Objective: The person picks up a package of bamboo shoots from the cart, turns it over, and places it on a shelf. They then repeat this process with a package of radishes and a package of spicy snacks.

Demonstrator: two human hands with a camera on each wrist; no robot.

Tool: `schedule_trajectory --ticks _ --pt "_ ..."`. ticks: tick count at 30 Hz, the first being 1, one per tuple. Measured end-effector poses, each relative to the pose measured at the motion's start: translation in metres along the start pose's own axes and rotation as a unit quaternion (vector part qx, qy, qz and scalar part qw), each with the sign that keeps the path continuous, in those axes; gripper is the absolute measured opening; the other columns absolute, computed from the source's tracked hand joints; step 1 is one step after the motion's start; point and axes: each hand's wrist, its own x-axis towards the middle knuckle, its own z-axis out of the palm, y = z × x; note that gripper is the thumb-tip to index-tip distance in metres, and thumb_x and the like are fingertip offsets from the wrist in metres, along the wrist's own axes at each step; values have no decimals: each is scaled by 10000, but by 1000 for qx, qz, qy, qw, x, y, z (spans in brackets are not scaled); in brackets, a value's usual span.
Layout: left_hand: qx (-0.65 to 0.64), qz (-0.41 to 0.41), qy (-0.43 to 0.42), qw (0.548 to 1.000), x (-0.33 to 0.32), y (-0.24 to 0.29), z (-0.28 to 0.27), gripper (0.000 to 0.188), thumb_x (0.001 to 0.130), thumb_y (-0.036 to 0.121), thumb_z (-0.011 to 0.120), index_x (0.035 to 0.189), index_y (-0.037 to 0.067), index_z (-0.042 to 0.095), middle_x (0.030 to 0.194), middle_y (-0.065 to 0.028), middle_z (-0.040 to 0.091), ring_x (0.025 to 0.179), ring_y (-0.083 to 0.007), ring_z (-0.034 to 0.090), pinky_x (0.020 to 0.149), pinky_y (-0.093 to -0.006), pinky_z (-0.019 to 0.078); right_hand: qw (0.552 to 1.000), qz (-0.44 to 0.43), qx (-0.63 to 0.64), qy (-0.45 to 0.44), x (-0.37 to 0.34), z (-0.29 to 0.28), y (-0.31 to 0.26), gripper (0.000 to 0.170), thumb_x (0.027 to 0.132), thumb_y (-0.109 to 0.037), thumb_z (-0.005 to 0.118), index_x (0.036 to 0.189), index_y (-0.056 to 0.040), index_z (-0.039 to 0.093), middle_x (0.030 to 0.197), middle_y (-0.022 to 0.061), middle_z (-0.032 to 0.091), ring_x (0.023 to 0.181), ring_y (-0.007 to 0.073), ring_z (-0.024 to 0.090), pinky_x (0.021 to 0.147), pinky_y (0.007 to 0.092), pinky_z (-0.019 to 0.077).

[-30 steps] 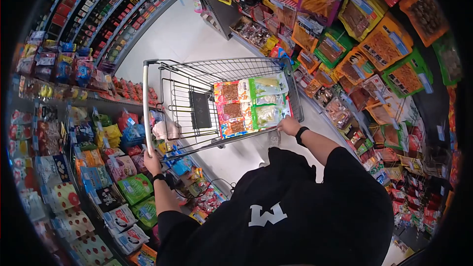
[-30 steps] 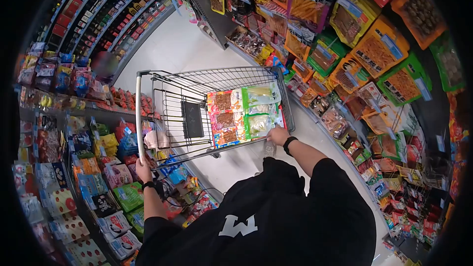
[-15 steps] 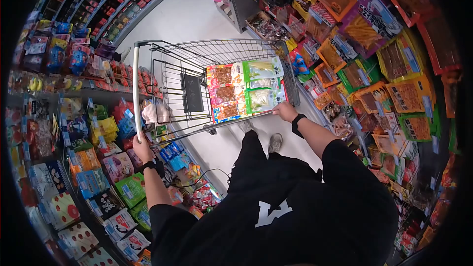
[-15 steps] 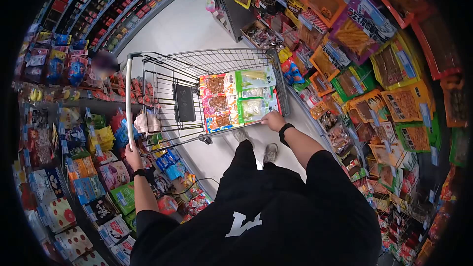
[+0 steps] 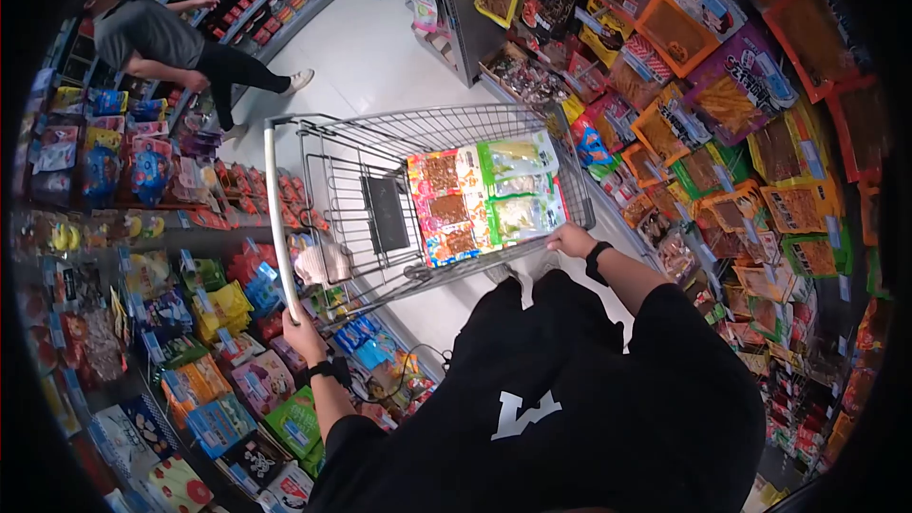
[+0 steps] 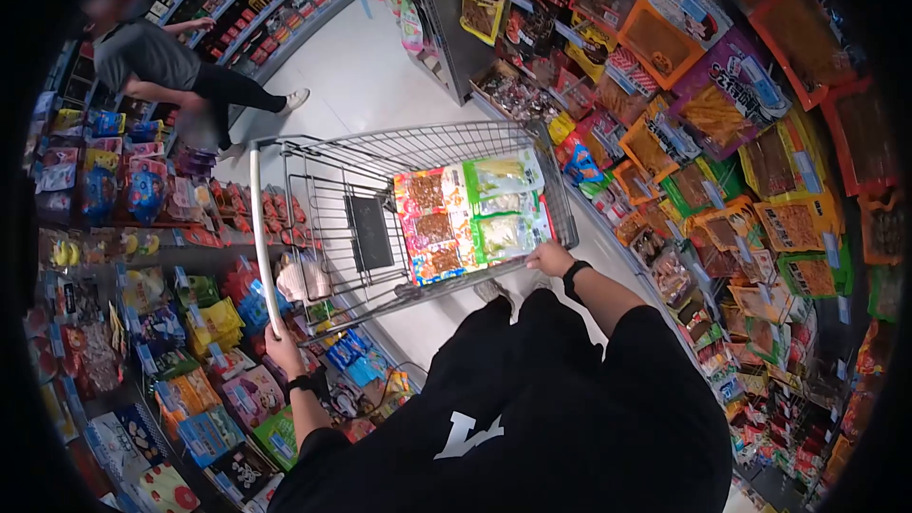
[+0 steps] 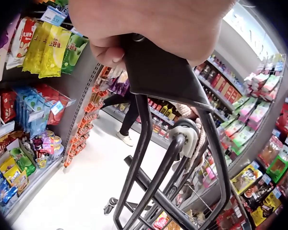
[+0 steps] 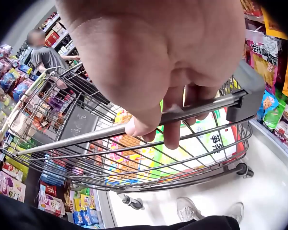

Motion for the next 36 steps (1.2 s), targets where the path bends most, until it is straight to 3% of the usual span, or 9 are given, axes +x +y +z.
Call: schedule_trajectory --ticks 8,11,14,17,22,24,30,31,36 --pt "-1 -36 -58 998 17 -22 1 326 950 278 556 989 -42 606 729 -102 572 664 -201 539 649 -353 458 997 52 -11 -60 -9 -8 -20 205 776 -252 710 931 -121 729 864 116 694 879 298 650 801 402 501" --pt "291 106 46 950 7 28 -8 343 942 269 540 1166 11 565 1045 -158 565 948 -332 531 811 -409 403 996 34 -82 -25 -16 -6 -25 229 766 -241 716 956 -114 712 937 121 657 958 318 608 851 418 480" --pt "200 166 129 957 -6 87 4 295 942 202 507 1136 -18 535 1016 -151 527 940 -299 490 860 -402 376 997 29 -51 44 -21 -8 -38 278 754 -213 724 1006 -102 685 1014 124 610 1015 330 568 887 427 460" --pt "-31 140 -22 989 -29 126 71 200 901 99 528 1055 -28 548 1006 -152 537 927 -259 509 840 -371 406 997 12 -19 67 -10 -18 -44 312 765 -166 707 1050 -53 651 1048 165 595 1023 355 560 896 429 457" --pt "-99 164 -368 910 -60 195 219 92 867 49 573 930 -9 605 856 -135 580 833 -239 589 743 -325 483 982 44 17 183 42 -29 -25 274 807 -146 638 1052 -26 623 1066 247 584 1058 396 542 926 425 442" --pt "-141 227 -411 872 -68 194 291 97 869 60 567 918 -9 614 846 -142 608 797 -244 608 718 -333 495 968 107 90 207 60 -43 -21 276 808 -146 626 1056 -23 620 1074 261 590 1092 391 535 927 424 442" --pt "-69 164 -509 843 -83 183 435 191 860 136 556 961 -12 622 788 -170 656 750 -294 650 694 -370 509 946 230 116 198 115 -22 64 382 792 -161 652 1121 20 578 1123 229 576 1066 346 560 900 386 449" --pt "-40 130 -534 835 -85 180 448 242 884 188 554 1007 -6 632 800 -125 658 742 -200 632 699 -321 499 937 251 115 212 119 -19 68 427 788 -172 656 1149 32 555 1139 233 572 1081 348 555 909 381 446" --pt "-38 -18 -547 836 -97 147 508 327 832 165 592 1098 -23 566 896 -178 660 817 -257 640 741 -340 503 918 303 147 210 141 -22 76 534 754 -201 644 1190 73 500 1172 285 561 1103 397 544 947 425 435"
